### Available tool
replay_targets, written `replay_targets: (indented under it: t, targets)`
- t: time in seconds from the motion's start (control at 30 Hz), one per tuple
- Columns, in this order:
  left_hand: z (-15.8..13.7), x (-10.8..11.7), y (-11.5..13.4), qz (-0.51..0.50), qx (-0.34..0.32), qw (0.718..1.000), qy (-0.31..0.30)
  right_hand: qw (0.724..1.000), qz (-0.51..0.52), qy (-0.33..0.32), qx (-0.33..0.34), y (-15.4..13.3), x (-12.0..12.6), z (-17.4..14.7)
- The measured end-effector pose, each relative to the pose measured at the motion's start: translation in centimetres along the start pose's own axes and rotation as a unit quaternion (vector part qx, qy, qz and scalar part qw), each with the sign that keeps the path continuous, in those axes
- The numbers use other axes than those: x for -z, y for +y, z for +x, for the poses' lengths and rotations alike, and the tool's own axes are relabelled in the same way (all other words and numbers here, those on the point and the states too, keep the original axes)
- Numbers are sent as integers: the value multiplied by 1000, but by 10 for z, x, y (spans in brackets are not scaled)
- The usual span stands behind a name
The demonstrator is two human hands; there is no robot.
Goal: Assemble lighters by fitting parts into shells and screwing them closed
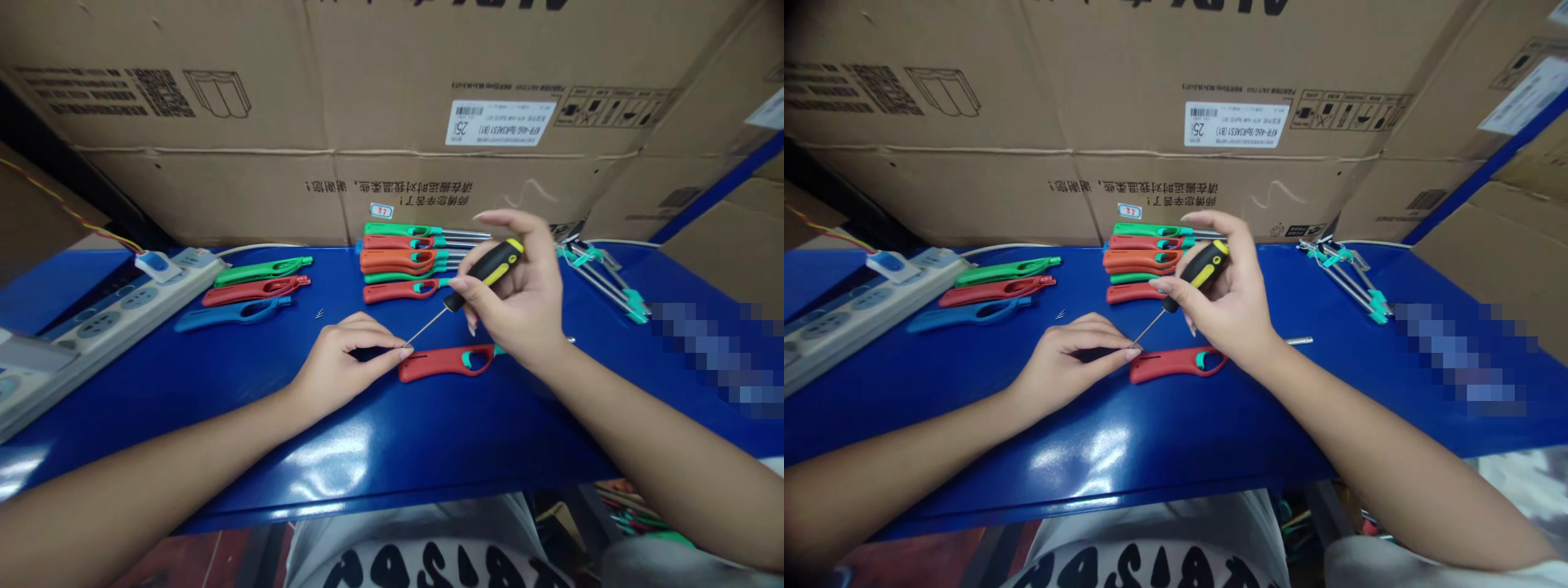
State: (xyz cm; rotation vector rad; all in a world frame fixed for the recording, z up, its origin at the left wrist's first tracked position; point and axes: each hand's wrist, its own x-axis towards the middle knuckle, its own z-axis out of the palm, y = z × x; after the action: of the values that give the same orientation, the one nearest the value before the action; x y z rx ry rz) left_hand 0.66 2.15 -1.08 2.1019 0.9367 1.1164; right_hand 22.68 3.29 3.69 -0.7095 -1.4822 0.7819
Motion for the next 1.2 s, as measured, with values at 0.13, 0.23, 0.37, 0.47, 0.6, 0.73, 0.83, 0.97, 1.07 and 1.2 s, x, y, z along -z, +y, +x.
replay_targets:
  t: [0.13,0.23,0.37,0.47,0.6,0.73,0.83,0.97,1.07,1.2]
  targets:
    - [0,0,-3,15,-18,1000,5,994,-68,18,80,-2,-2,-9]
    - [1,0,-3,18,-28,999,-12,993,-78,-76,34,-11,-3,-12]
    - [0,-1,-2,10,-39,999,-28,984,-92,-155,13,-22,-7,-16]
    - [-1,-1,-2,-21,-42,998,-34,987,-111,-96,67,-22,-11,-20]
    - [-3,-1,-3,-6,-24,998,-64,988,-107,-52,95,-18,-13,-22]
    - [-5,-1,-4,35,-24,993,-111,993,-95,-28,71,-14,-15,-22]
    - [-6,-2,-6,40,-44,989,-133,996,-80,-23,35,-11,-17,-23]
    - [-6,-1,-8,39,-48,988,-139,999,-36,-25,1,-8,-21,-25]
    - [-6,-1,-8,36,-42,988,-141,999,-27,-24,-17,-6,-23,-25]
    - [-5,0,-7,30,-35,988,-144,999,-18,-35,-13,-1,-23,-27]
